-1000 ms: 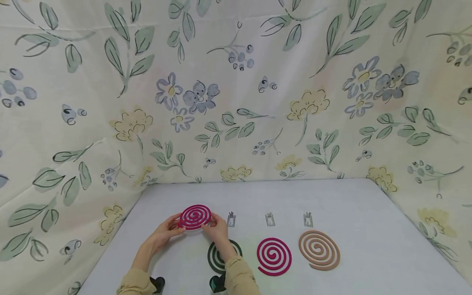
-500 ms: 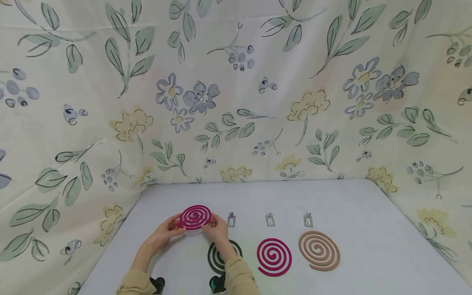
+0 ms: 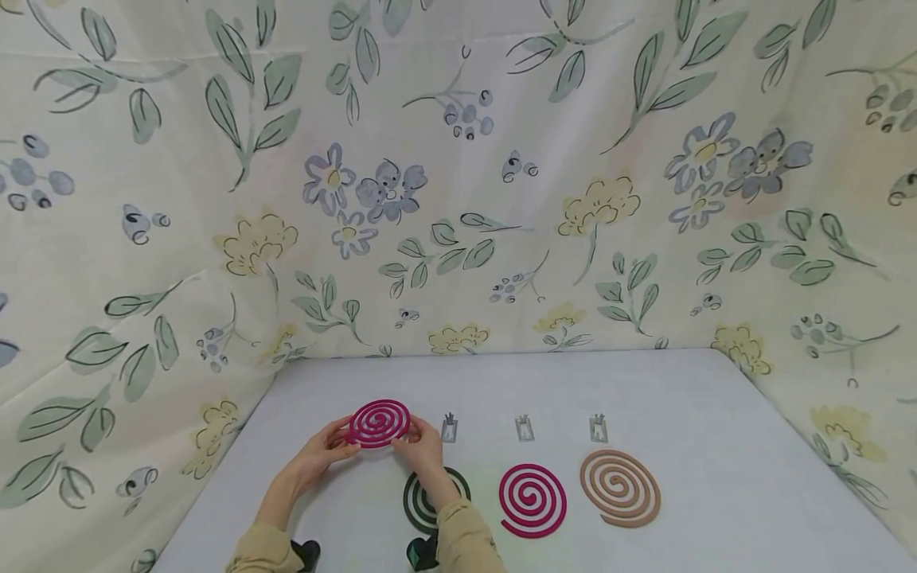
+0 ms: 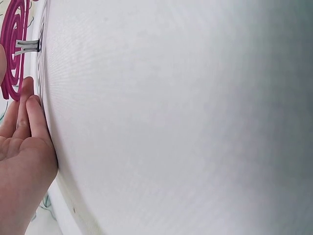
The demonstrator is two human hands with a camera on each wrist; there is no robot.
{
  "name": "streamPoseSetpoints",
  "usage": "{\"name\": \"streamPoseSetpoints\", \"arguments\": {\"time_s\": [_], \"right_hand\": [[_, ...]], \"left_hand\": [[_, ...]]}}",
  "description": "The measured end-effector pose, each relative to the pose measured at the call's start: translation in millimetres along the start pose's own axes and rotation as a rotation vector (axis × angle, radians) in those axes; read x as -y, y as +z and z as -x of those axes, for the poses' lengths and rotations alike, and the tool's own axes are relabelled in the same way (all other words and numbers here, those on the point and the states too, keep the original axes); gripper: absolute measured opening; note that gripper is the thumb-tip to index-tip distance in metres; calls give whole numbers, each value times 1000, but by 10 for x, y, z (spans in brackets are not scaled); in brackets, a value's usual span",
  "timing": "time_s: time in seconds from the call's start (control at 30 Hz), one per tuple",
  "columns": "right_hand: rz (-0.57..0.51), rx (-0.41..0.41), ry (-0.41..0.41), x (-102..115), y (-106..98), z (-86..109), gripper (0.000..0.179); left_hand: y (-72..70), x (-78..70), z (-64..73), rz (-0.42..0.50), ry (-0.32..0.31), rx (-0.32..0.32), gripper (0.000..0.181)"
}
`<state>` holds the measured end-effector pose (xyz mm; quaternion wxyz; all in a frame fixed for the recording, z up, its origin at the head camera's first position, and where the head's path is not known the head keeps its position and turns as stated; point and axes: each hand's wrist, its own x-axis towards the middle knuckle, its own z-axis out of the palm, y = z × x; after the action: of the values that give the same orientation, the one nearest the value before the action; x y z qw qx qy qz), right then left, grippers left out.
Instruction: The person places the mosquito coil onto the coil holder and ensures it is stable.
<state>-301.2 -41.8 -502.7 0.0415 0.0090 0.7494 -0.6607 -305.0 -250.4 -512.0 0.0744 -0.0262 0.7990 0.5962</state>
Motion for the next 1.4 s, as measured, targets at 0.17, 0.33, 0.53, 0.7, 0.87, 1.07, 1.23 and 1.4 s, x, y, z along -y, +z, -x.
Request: {"name": "streamPoseSetpoints", "arguments": {"time_s": [0.17,0.33,0.53,0.7,0.87,1.07,1.23,1.4], "right_hand": [[2,4,-6,-10,1,-9,55],[5,6,-1,-14,0,-17,55],[1,10,-1,-26,2,-16,55],[4,5,-1,-12,0,-7,55],[14,1,-2,-1,-1,2,55],[15,1,2,-9,-2,-3,55],[-3,11,-6,-13,-6,-3,55],[-39,31,-18,-19,-8,1,54]], "left_hand": [[5,-3,5,1,10,-2,74],[2,-2,12,-18,-1,-6,75],[1,-1,19,-18,6,-9,74],[-3,-3,27,-5,5,-6,73],[2,2,17,-18,3,-5,73],[10,-1,1,-22,0,-8,75],[4,-18,15,-9,2,4,75],[-7,-40,31,4,9,15,74]]}}
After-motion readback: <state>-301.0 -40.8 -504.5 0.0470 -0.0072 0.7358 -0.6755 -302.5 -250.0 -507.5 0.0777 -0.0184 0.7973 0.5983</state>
